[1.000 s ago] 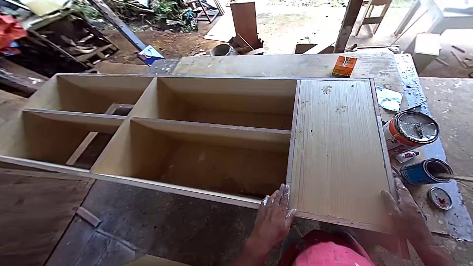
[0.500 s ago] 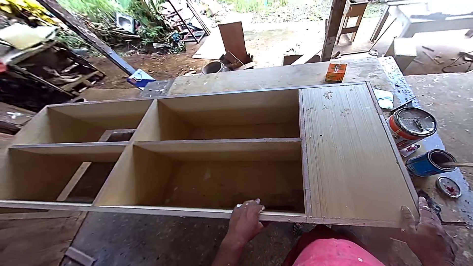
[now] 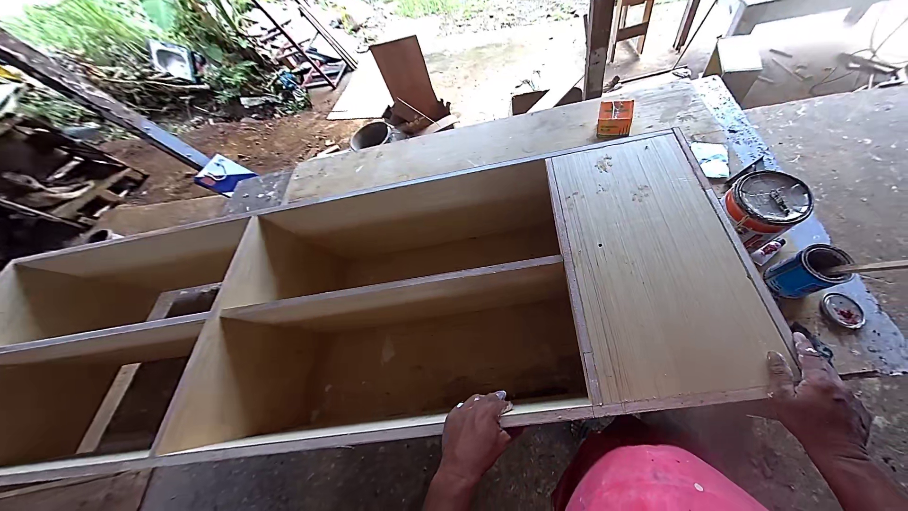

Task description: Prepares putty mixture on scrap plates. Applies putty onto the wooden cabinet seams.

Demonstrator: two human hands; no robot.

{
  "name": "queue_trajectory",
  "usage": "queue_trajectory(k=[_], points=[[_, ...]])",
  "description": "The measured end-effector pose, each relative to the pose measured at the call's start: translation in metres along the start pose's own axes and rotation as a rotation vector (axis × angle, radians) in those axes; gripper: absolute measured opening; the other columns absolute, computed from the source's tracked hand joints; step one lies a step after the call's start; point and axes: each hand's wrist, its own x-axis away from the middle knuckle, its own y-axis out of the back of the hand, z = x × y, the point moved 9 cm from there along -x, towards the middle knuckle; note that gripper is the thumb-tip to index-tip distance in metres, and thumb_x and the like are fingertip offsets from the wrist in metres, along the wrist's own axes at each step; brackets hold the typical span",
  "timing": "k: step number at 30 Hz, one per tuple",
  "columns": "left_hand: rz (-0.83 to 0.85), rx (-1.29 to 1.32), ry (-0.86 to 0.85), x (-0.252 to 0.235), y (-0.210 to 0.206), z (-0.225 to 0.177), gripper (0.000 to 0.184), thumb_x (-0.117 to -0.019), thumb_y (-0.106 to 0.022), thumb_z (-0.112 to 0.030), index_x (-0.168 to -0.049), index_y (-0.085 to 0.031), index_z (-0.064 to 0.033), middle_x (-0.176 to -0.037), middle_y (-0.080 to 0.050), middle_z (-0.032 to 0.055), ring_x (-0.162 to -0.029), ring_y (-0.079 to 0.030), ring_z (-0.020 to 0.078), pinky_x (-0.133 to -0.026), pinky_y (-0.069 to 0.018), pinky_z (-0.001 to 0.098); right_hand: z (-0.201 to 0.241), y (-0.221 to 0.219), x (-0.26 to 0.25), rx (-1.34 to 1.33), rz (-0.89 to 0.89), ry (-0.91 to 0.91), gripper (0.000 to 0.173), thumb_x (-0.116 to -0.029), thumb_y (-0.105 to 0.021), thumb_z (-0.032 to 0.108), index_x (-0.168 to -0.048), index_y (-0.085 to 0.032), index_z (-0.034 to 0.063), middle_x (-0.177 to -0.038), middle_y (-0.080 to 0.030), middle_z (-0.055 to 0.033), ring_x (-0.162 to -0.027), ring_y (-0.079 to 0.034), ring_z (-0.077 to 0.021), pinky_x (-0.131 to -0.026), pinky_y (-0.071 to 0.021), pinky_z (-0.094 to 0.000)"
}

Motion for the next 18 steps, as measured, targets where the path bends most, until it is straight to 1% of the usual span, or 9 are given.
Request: queue_trajectory(k=[2,4,6,8,11,15,18], points=[[-0.048,0.007,-0.016,-0.0002,0.0004,0.0003,0.052,-0.0877,-0.059,-0.071,-0.11,-0.078,-0.0278,-0.129,-0.07,-0.0096,-0.118,-0.066,0.0154,-0.094,-0.0542,0.0443,0.0001,0.0,0.0009,0.019,0.001,-0.012,0.061,-0.1067,-0.04,0.048,-0.156,-0.044,0.0123,-0.143,-0.059,-0.0235,-0.116,-0.065,-0.0503,-0.088,-0.0473,-0.0744],[-0.104,0.022,-0.022,0.001,0.0015,0.0004,0.049,-0.0867,-0.061,-0.07,-0.107,-0.079,-0.0287,-0.13,-0.07,-0.011,-0.119,-0.066,0.0144,-0.093,-0.0544,0.0442,-0.0005,-0.0013,0.0014,0.034,0.009,-0.021,0.061,-0.1071,-0.038,0.048,-0.157,-0.043,0.0126,-0.143,-0.059,-0.0238,-0.117,-0.064,-0.0502,-0.089,-0.047,-0.0739],[-0.168,0.039,-0.032,0.0022,0.0017,0.0011,0.046,-0.0854,-0.065,-0.068,-0.107,-0.079,-0.0301,-0.131,-0.069,-0.0121,-0.12,-0.065,0.0138,-0.093,-0.0545,0.0441,-0.0007,-0.0024,0.0017,0.049,0.011,-0.028,0.061,-0.1075,-0.038,0.048,-0.158,-0.042,0.0129,-0.143,-0.059,-0.0235,-0.118,-0.064,-0.0501,-0.089,-0.0466,-0.074],[-0.198,0.048,-0.032,0.003,0.0014,0.0025,0.044,-0.0853,-0.065,-0.067,-0.108,-0.079,-0.0317,-0.134,-0.067,-0.0139,-0.122,-0.064,0.0125,-0.094,-0.0539,0.0431,-0.0004,-0.0035,0.0014,0.061,0.01,-0.031,0.061,-0.1075,-0.037,0.048,-0.158,-0.042,0.0137,-0.146,-0.058,-0.0215,-0.12,-0.063,-0.0491,-0.09,-0.0459,-0.0742],[-0.204,0.054,-0.033,0.0031,0.0015,0.0024,0.041,-0.0856,-0.067,-0.063,-0.11,-0.079,-0.0317,-0.136,-0.066,-0.0141,-0.124,-0.063,0.0132,-0.095,-0.0529,0.0433,-0.0004,-0.0044,0.002,0.058,0.005,-0.032,0.061,-0.1077,-0.036,0.048,-0.158,-0.042,0.0141,-0.147,-0.057,-0.0214,-0.122,-0.063,-0.0485,-0.091,-0.0452,-0.0744],[-0.187,0.039,-0.032,0.0026,0.001,0.0016,0.043,-0.0862,-0.064,-0.065,-0.113,-0.078,-0.0327,-0.139,-0.064,-0.015,-0.126,-0.061,0.0139,-0.095,-0.0526,0.0435,-0.0009,-0.0041,0.0018,0.063,0.0,-0.036,0.06,-0.108,-0.037,0.047,-0.158,-0.041,0.0144,-0.147,-0.056,-0.0206,-0.121,-0.063,-0.0482,-0.092,-0.0449,-0.0739],[-0.147,0.046,-0.018,0.0016,0.0002,0.0023,0.046,-0.0869,-0.063,-0.066,-0.117,-0.076,-0.0339,-0.142,-0.061,-0.0157,-0.128,-0.059,0.013,-0.098,-0.0508,0.0429,-0.0003,-0.004,0.0018,0.063,0.001,-0.03,0.06,-0.1079,-0.037,0.047,-0.158,-0.042,0.0144,-0.147,-0.057,-0.0209,-0.122,-0.063,-0.0483,-0.092,-0.0452,-0.0736]])
